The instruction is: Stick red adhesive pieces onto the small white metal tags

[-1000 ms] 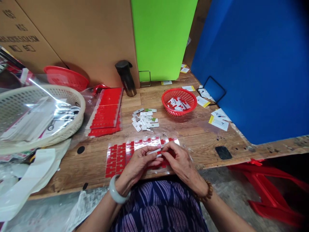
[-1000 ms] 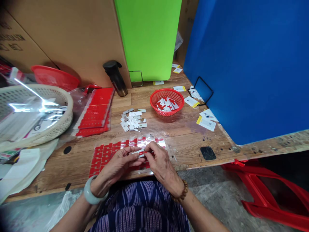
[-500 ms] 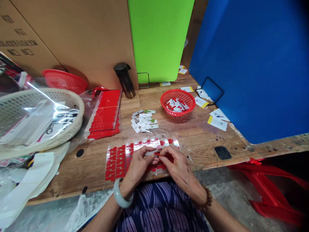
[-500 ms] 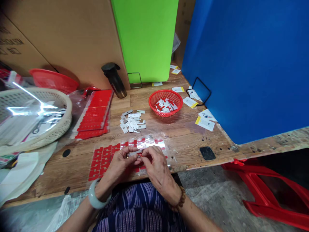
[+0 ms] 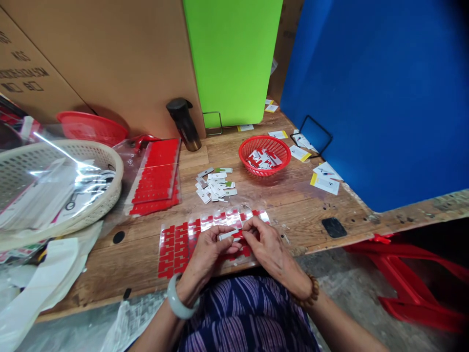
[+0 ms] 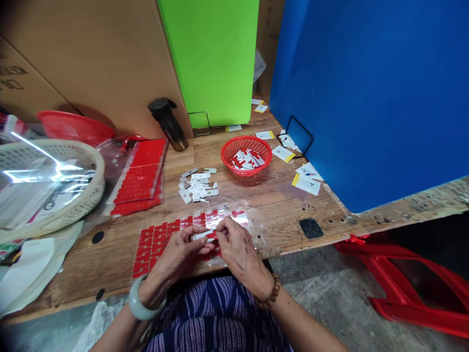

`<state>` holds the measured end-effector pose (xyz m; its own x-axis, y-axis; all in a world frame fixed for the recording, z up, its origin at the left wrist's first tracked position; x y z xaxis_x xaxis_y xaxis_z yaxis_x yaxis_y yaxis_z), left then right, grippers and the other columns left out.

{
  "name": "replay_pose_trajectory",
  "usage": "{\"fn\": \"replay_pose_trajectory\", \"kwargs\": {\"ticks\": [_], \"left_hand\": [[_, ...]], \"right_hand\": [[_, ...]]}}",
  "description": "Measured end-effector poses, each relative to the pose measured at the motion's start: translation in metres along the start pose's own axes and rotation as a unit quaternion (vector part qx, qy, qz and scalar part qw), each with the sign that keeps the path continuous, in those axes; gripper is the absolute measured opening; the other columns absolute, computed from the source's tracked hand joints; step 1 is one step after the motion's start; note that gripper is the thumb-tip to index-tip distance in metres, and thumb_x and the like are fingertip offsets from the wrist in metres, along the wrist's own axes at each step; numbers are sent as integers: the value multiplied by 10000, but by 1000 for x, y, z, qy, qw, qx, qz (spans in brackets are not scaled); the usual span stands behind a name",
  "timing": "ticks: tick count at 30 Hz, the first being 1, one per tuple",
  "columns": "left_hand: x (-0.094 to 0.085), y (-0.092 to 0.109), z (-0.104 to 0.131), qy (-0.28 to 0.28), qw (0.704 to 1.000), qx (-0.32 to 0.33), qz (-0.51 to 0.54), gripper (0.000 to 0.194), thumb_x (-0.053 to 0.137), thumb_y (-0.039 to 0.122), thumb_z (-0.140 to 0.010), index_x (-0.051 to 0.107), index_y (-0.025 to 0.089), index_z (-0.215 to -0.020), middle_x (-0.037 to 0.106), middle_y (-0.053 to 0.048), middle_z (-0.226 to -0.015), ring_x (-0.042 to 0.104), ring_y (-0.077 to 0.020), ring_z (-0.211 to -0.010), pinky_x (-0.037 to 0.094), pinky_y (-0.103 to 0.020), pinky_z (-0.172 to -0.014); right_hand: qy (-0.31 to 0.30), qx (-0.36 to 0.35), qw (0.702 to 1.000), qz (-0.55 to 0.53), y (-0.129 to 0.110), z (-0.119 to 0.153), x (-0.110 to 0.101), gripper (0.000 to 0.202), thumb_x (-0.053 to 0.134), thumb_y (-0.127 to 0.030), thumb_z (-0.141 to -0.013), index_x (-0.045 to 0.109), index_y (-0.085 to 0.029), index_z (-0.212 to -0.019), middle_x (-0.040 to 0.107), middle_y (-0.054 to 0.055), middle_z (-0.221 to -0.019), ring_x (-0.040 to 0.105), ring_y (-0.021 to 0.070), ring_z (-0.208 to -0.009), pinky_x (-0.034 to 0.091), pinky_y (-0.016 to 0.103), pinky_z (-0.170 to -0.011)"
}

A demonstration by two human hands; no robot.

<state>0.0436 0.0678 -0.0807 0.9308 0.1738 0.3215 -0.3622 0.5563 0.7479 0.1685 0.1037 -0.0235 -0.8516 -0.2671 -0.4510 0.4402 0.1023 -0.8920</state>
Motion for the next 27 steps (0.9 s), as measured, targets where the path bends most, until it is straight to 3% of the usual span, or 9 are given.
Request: {"fn": "replay_pose_trajectory", "kwargs": {"ticks": [8,19,24,27], "left_hand": [[2,5,5,17,1000,14,-18,440,820,253,-584,592,102,-929,722,-79,-641,695,-159,-595,548,-213,-613],[3,9,8,37,996,36,-73,324,752,216,-655,591,128,-922,719,-52,-637,681,-141,-569,530,-214,-613],[1,8,8,42,997,31,-62,323,756,208,-650,589,126,-914,716,-52,-619,683,-148,-563,529,-210,-596],[-5,2,7,46,997,13,-53,349,758,200,-649,584,116,-940,722,-71,-635,695,-166,-585,542,-228,-608]], "right_hand": [[22,-36,998,47,-3,1,2,115,450,-138,-842,484,-215,-763,557,-16,-717,508,143,-654,357,255,-595],[33,-68,991,110,-7,5,3,109,455,-125,-847,502,-213,-804,583,12,-765,541,177,-741,392,302,-706],[70,-108,980,154,-16,11,-8,135,497,-187,-859,547,-210,-982,611,87,-971,552,240,-927,393,393,-857],[89,-82,984,135,-8,2,-22,278,570,-226,-821,529,-186,-1093,605,108,-1017,559,247,-917,426,391,-818]]}}
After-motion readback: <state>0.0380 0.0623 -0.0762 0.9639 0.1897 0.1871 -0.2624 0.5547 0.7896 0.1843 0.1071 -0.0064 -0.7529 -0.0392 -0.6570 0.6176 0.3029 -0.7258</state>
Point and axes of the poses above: each hand's wrist, its own z-axis away from the middle knuckle, its own x-axis out of the palm, y = z × x, the point moved 10 cm from there along -z, towards the middle knuckle
